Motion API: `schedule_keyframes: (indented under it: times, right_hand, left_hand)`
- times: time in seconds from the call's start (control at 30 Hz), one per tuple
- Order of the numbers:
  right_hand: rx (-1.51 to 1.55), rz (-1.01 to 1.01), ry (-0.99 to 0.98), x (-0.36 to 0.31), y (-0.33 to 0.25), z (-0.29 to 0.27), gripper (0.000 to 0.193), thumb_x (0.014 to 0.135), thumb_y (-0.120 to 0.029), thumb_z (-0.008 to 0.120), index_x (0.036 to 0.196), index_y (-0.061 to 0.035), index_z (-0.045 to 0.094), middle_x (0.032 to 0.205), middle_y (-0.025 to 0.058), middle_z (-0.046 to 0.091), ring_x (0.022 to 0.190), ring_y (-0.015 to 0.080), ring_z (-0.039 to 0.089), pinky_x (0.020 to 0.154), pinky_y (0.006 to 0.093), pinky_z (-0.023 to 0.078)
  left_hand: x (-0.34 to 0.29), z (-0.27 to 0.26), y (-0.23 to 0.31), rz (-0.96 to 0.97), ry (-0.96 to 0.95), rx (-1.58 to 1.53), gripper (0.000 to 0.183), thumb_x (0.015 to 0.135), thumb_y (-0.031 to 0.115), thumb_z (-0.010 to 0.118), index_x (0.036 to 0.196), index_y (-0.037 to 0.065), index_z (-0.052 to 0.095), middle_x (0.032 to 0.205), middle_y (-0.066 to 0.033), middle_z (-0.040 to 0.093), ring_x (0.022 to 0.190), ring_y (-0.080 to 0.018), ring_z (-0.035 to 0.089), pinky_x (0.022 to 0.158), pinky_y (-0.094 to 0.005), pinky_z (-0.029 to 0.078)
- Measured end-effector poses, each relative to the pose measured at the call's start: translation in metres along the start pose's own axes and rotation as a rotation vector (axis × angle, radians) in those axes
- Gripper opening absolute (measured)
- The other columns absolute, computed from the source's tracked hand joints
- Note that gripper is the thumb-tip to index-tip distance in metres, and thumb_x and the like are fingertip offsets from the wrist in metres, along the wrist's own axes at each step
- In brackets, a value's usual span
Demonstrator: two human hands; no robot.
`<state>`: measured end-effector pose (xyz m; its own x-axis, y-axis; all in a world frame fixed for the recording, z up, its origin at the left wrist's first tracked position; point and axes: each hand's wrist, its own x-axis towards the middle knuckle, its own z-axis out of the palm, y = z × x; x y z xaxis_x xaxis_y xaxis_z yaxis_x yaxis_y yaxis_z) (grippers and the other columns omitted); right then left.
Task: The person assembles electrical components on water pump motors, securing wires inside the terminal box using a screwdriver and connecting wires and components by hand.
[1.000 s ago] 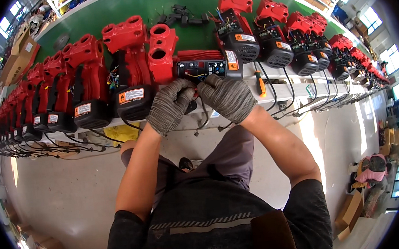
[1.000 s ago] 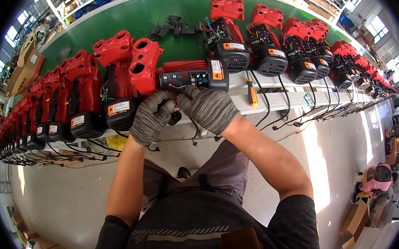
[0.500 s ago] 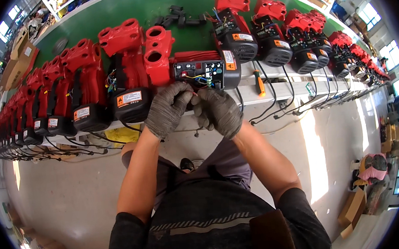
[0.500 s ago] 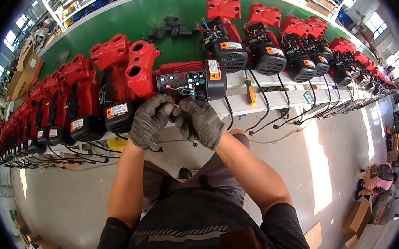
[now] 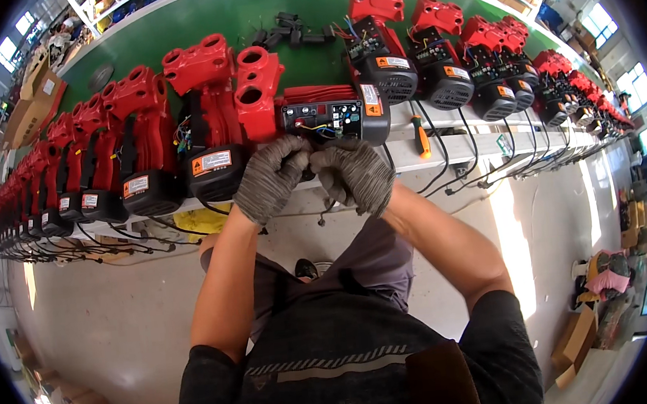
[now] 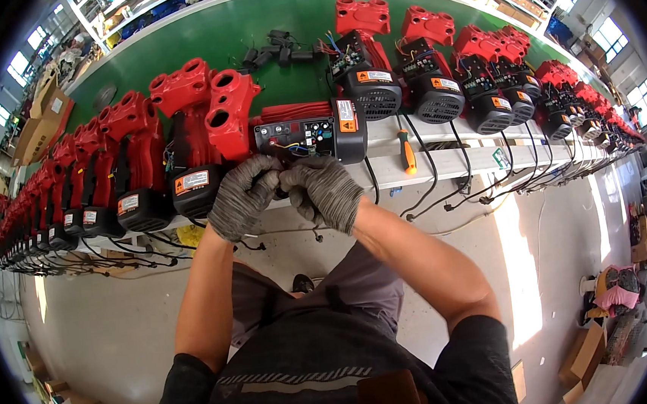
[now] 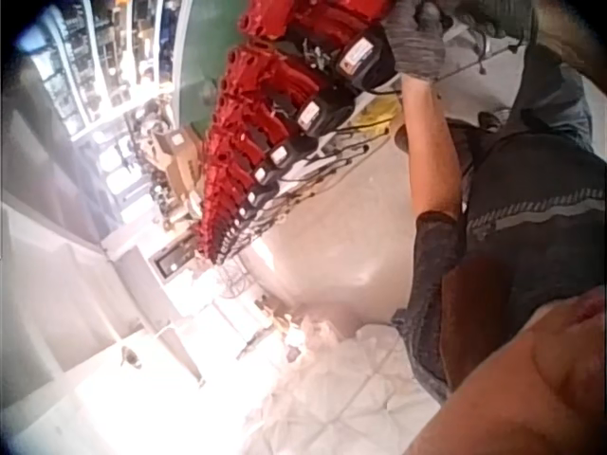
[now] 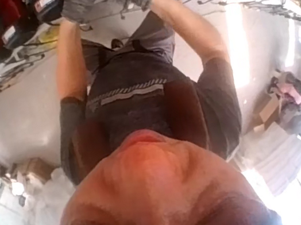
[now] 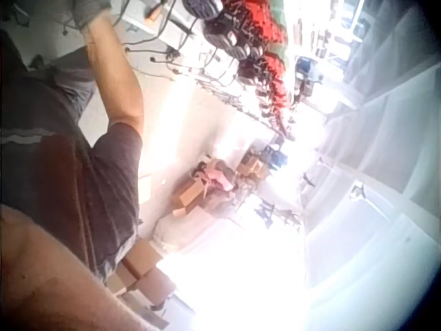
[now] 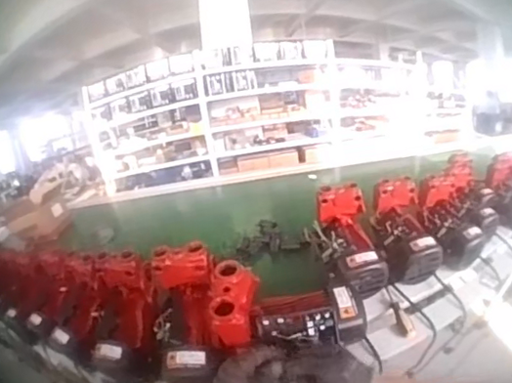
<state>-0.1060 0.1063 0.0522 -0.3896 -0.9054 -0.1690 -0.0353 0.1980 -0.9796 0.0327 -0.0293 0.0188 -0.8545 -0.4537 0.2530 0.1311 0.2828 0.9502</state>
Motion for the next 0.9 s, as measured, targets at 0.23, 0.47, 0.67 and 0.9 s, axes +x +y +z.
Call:
schedule_keyframes:
  times: [0.23,0.47,0.67,0.9]
  right_hand:
    - [-0.3,-0.267,0.163,-0.018,0.002,0.001,0.024,0.097,-0.027,0.064,0.099,-0.0026,0.065,0.068,0.0095,0.062,0.062,0.0224,0.066,0.054,0.0361,0.052]
    - [-1.274,-1.007,0.157,0.005,-0.002,-0.021,0.024,0.082,-0.013,0.069,0.105,-0.0047,0.066,0.091,0.0115,0.067,0.077,0.0281,0.068,0.06,0.0383,0.055]
    - [-1.133,-0.979,0.099,0.005,0.002,-0.015,0.014,0.089,-0.017,0.065,0.095,-0.0036,0.066,0.074,0.0099,0.064,0.06,0.0233,0.064,0.052,0.0354,0.051]
    - [0.219,0.178,0.032,-0.019,-0.022,0.007,0.045,0.099,-0.043,0.059,0.084,-0.0011,0.066,0.054,0.0057,0.057,0.047,0.0162,0.058,0.044,0.0295,0.044]
  left_hand:
    - [0.002,-0.002,0.014,-0.122,0.045,-0.016,0.015,0.096,0.002,0.064,0.11,0.0,0.067,0.087,-0.0027,0.067,0.079,-0.0094,0.059,0.074,-0.0276,0.052]
    - [0.002,-0.007,0.02,-0.121,0.003,0.023,0.015,0.096,0.003,0.062,0.11,0.0,0.068,0.088,-0.0028,0.067,0.077,-0.0095,0.059,0.071,-0.0272,0.051]
    - [0.0,-0.003,0.008,-0.036,-0.024,0.034,0.015,0.098,0.004,0.061,0.112,0.0,0.065,0.091,-0.0034,0.064,0.078,-0.0101,0.059,0.07,-0.027,0.052]
    - [0.003,-0.005,0.009,-0.037,0.003,0.039,0.014,0.099,0.006,0.062,0.111,-0.001,0.064,0.089,-0.0034,0.065,0.078,-0.0106,0.06,0.069,-0.0271,0.052]
